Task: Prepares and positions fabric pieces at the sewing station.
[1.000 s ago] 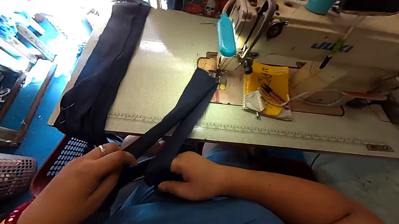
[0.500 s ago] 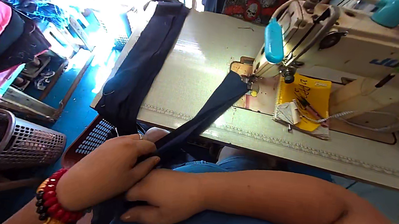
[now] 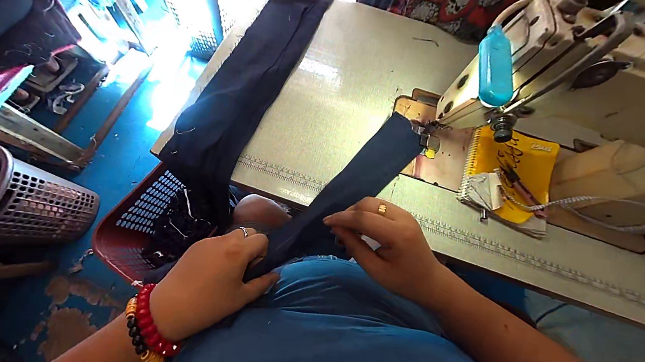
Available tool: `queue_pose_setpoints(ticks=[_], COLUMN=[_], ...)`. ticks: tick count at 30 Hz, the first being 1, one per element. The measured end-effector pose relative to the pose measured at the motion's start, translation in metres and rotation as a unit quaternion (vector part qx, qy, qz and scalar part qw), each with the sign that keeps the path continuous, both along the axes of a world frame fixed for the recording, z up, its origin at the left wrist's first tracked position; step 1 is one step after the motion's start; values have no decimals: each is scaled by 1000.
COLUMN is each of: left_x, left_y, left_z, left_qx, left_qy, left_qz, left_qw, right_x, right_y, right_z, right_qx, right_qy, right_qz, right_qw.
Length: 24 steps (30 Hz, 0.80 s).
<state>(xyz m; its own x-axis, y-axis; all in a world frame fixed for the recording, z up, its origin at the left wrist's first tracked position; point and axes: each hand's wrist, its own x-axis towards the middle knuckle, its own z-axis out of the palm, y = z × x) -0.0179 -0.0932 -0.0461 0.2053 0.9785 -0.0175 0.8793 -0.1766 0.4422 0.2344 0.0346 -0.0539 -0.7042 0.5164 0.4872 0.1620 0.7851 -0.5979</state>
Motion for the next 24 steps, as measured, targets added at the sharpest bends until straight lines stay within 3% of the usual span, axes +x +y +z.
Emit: queue_pose_setpoints(ticks=[4,8,12,15,19,24], left_x=[-3,-4,-8,-9,5,17], left_y=[-3,-2,0,0,10,26], left_z=[-7,-11,-12,-13,-8,-12], left_qx=[114,140,66,-26,-133,-80], left_qy=[21,-6,-141,-201,-136,-53], left_qz=[24,-4,-70,-49,3,30], left_qw=[993,990,985,978,982,995], right_x=[-3,-14,-25,-31,-38,-39], right_y=[2,8,18,20,15,17], right_z=[-6,-2,-1,-1,0,5], right_qx=[19,92,57,2,-16,19], right_qy=[-10,-70,-143,-158,-151,-122], right_qz=[-17,-22,35,85,107,92], right_qw=[1000,993,987,984,983,988])
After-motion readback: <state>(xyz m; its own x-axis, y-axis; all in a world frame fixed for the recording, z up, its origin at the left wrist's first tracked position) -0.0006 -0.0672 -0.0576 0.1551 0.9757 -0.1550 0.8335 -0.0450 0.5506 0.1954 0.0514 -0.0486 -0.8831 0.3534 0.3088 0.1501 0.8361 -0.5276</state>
